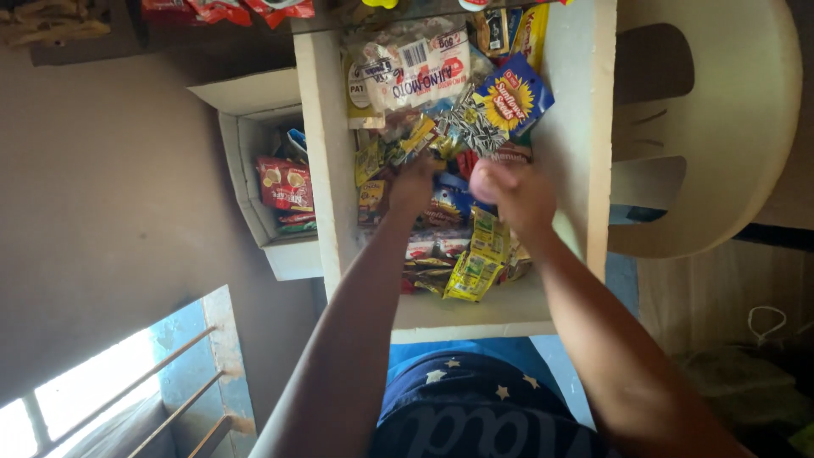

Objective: Restocking and organizing various small packaged food items on retail shelves from a storage bin.

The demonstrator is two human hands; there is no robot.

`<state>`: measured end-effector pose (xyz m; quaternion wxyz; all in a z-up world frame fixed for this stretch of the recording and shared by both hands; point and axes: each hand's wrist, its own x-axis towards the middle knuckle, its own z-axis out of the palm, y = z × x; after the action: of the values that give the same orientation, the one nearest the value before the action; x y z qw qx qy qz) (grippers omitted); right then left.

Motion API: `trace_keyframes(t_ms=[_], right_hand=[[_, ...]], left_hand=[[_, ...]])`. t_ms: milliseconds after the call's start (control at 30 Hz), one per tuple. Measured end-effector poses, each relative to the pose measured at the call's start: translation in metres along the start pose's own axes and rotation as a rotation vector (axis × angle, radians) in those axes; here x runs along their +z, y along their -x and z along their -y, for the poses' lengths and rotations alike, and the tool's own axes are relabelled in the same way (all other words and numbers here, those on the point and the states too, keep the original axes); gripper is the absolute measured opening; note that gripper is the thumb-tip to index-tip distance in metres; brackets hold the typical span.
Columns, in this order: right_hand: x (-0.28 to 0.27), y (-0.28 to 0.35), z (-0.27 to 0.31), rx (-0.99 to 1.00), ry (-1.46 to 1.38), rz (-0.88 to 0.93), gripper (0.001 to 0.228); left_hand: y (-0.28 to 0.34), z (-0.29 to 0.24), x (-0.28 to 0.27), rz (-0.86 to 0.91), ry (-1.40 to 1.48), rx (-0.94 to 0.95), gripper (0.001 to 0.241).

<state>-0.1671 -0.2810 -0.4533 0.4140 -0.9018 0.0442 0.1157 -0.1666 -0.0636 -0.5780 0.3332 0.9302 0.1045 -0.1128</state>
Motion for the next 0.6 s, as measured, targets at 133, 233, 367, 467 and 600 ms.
trace_keyframes(t_ms=[133,233,367,467,600], right_hand=[[0.007,0.016,0.008,-0.186,0.337,0.081,0.039],[0.009,0.020,0.004,-0.189,0.422,0.145,0.043],[0.007,0.021,0.004,-0.213,0.487,0.231,0.042],[0.008,0.019,-0.005,-0.196,0.478,0.261,0.043],[0.001,0.022,-0.009,-0.253,0.337,0.261,0.043]], left_hand=[[-0.026,0.049,0.052,0.037,0.152,-0.229,0.042],[-0.030,0.046,0.040,-0.033,0.282,-0.067,0.069],[-0.020,0.019,0.010,0.168,0.424,-0.176,0.066],[-0.015,-0.005,-0.006,0.198,0.286,-0.209,0.073],[0.000,-0.030,-0.015,0.094,-0.017,-0.236,0.093]])
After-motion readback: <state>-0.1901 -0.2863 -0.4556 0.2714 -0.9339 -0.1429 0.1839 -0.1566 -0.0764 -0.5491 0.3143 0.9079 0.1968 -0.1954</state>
